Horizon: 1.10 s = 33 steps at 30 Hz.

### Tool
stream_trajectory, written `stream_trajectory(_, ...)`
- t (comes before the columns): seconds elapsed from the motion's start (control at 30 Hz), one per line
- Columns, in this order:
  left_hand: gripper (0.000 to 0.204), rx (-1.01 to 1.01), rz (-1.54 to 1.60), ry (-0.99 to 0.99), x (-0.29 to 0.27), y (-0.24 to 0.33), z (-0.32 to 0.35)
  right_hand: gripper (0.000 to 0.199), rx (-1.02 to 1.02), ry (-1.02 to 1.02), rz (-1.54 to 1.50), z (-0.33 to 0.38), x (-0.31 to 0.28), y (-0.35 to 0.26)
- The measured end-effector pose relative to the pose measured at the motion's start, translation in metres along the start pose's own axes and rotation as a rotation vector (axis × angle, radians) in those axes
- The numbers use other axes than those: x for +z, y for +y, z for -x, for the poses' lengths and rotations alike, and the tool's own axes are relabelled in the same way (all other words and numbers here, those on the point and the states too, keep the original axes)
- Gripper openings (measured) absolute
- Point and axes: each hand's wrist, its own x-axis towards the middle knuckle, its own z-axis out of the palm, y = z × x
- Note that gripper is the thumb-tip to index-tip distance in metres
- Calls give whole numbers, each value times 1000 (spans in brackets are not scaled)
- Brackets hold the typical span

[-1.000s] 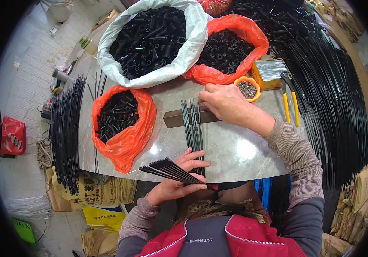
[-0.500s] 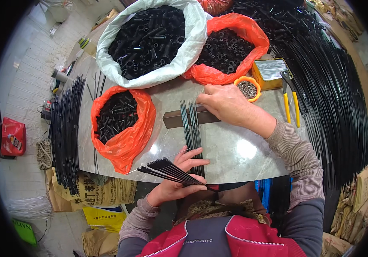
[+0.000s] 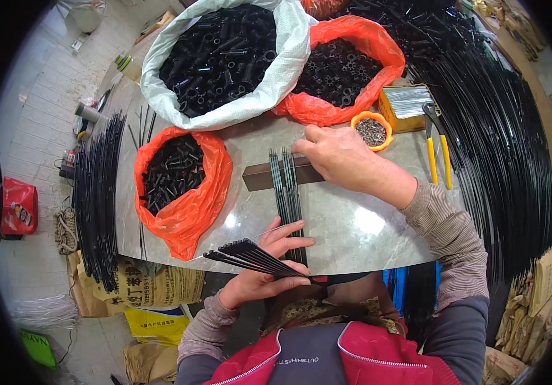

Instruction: Assembling bundles of black rods by attaching clips and sliding them into place at a workbench.

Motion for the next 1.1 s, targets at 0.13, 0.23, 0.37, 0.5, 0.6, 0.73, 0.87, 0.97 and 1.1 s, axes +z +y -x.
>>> stream_trajectory(0.13,14,2,36,-19,2,-5,0,31,1,-62,-22,-4,0,3)
stream_trajectory(0.23,14,-11,51,-26,5,-11,1,37,-55,-41,-14,-3,8,11)
stream_trajectory(0.37,16,19,-14,-9,-2,-8,-1,33,-85,19,-53,-9,1,11)
stream_trajectory(0.5,16,56,-25,-15,-1,-11,-5,33,-62,-4,8,-1,8,18)
stream_trajectory(0.6,17,69,-6,-9,3,-14,-3,36,-119,68,109,7,5,9)
stream_trajectory(0.73,18,52,-23,-7,6,-21,3,46,-18,161,146,44,-9,-39)
stream_trajectory(0.87,22,119,-12,3,3,-14,-3,72,110,-24,-222,101,-16,-93)
stream_trajectory(0.97,22,148,-27,6,5,-19,-2,91,95,43,-67,121,11,-126)
stream_trajectory(1.1,22,148,11,78,10,-22,-1,93,145,194,58,128,43,-144)
